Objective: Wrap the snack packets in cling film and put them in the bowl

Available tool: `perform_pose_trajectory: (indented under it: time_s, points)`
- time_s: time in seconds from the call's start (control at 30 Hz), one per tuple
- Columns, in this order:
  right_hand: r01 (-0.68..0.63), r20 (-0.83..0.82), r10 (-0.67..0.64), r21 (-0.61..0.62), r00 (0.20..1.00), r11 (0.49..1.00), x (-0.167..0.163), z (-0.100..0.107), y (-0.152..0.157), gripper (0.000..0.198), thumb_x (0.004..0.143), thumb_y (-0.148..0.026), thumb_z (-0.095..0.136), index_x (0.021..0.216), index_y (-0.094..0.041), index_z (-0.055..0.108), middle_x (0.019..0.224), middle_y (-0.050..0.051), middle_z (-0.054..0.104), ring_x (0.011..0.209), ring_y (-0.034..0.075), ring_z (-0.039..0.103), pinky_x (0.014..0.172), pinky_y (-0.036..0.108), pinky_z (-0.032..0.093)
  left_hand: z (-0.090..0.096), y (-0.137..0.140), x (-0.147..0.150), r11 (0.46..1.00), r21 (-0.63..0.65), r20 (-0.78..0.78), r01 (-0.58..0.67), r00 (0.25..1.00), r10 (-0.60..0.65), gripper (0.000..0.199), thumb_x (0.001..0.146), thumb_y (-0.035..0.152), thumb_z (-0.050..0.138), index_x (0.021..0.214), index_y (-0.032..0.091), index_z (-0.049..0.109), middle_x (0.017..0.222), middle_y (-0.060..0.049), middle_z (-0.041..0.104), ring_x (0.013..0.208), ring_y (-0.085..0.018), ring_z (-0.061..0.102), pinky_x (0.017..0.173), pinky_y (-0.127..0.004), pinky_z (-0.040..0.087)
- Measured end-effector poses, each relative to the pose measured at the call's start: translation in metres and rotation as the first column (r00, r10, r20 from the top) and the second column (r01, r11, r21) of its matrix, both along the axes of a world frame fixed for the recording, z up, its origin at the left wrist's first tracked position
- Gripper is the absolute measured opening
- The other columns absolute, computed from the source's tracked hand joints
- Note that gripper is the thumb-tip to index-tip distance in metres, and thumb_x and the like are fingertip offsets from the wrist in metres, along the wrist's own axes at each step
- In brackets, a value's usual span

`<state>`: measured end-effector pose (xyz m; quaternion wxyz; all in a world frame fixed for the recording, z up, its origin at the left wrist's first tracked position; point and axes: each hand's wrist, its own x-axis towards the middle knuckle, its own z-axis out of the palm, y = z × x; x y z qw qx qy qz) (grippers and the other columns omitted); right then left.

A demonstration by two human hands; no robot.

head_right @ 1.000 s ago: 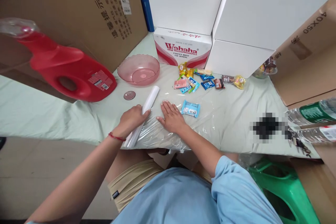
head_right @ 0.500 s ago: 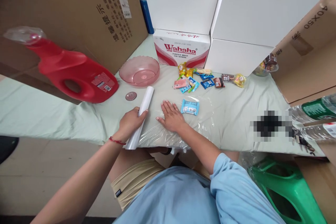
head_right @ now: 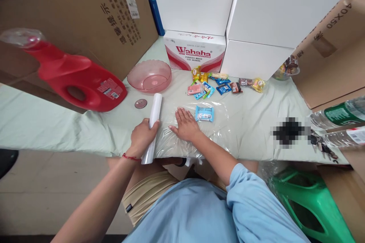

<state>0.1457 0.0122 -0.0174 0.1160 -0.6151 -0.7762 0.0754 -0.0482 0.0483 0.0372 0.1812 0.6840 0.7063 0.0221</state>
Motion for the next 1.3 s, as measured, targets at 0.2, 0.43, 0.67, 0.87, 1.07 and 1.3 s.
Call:
perform_pose_trajectory:
  time_s: [0.2, 0.43, 0.67, 0.87, 1.07, 1.3]
  points:
    - [0.014, -0.005, -0.014, 0.005, 1.000, 1.000, 0.001, 0.000, -0.001, 0.083, 0.109, -0.061, 0.037, 0.163, 0.001, 0.037, 0.173, 0.025, 0.026, 0.165, 0.034, 0.020, 0.135, 0.052, 0.015, 0.001, 0.005, -0.009, 0.987, 0.048, 0.088, -0.155, 0.985, 0.150, 0.055, 0.101, 0.053, 0.033, 0.123, 0.012, 0.062, 0.114, -0.024, 0.077, 0.111, -0.042, 0.073, 0.092, -0.049, 0.055]
    - [0.025, -0.010, -0.025, -0.012, 1.000, 1.000, 0.005, 0.001, -0.004, 0.083, 0.109, -0.060, 0.039, 0.162, 0.004, 0.038, 0.173, 0.026, 0.027, 0.165, 0.034, 0.020, 0.135, 0.050, 0.012, 0.014, -0.012, -0.050, 0.988, 0.041, 0.064, -0.146, 0.988, 0.144, 0.052, 0.097, 0.059, 0.041, 0.120, 0.018, 0.063, 0.105, -0.019, 0.078, 0.104, -0.042, 0.073, 0.084, -0.047, 0.055]
    - [0.024, -0.042, -0.024, 0.014, 0.999, 1.000, 0.006, -0.001, -0.005, 0.077, 0.109, -0.057, 0.040, 0.162, -0.001, 0.040, 0.173, 0.024, 0.029, 0.164, 0.034, 0.022, 0.134, 0.053, 0.015, 0.021, -0.005, -0.085, 0.976, 0.069, -0.146, -0.204, 0.966, 0.213, 0.060, 0.097, 0.065, 0.039, 0.129, 0.019, 0.060, 0.108, -0.024, 0.077, 0.103, -0.047, 0.073, 0.082, -0.054, 0.055]
    - [0.021, -0.069, -0.020, 0.024, 0.997, 0.999, 0.007, -0.004, -0.004, 0.076, 0.109, -0.056, 0.041, 0.161, -0.002, 0.042, 0.171, 0.025, 0.032, 0.163, 0.035, 0.024, 0.133, 0.055, 0.017, 0.017, 0.034, -0.113, 0.986, 0.018, -0.286, -0.163, 0.945, 0.162, 0.062, 0.095, 0.064, 0.043, 0.132, 0.017, 0.060, 0.111, -0.027, 0.076, 0.106, -0.048, 0.073, 0.084, -0.056, 0.056]
    - [0.026, -0.104, -0.023, 0.028, 0.994, 0.999, 0.008, -0.002, -0.005, 0.074, 0.110, -0.057, 0.039, 0.161, -0.003, 0.043, 0.171, 0.024, 0.033, 0.163, 0.033, 0.025, 0.133, 0.054, 0.018, 0.021, 0.043, -0.115, 0.988, 0.041, -0.210, -0.152, 0.965, 0.157, 0.069, 0.097, 0.067, 0.040, 0.135, 0.013, 0.059, 0.131, -0.030, 0.067, 0.125, -0.048, 0.064, 0.096, -0.060, 0.054]
    - [0.013, -0.122, -0.013, 0.000, 0.992, 1.000, 0.010, 0.003, -0.005, 0.077, 0.109, -0.059, 0.038, 0.164, -0.004, 0.039, 0.173, 0.023, 0.031, 0.164, 0.033, 0.022, 0.134, 0.053, 0.016, 0.016, 0.000, -0.069, 0.868, 0.494, 0.101, -0.057, 0.995, 0.008, 0.053, 0.104, 0.045, 0.039, 0.143, 0.012, 0.052, 0.147, -0.025, 0.052, 0.145, -0.036, 0.046, 0.120, -0.052, 0.042]
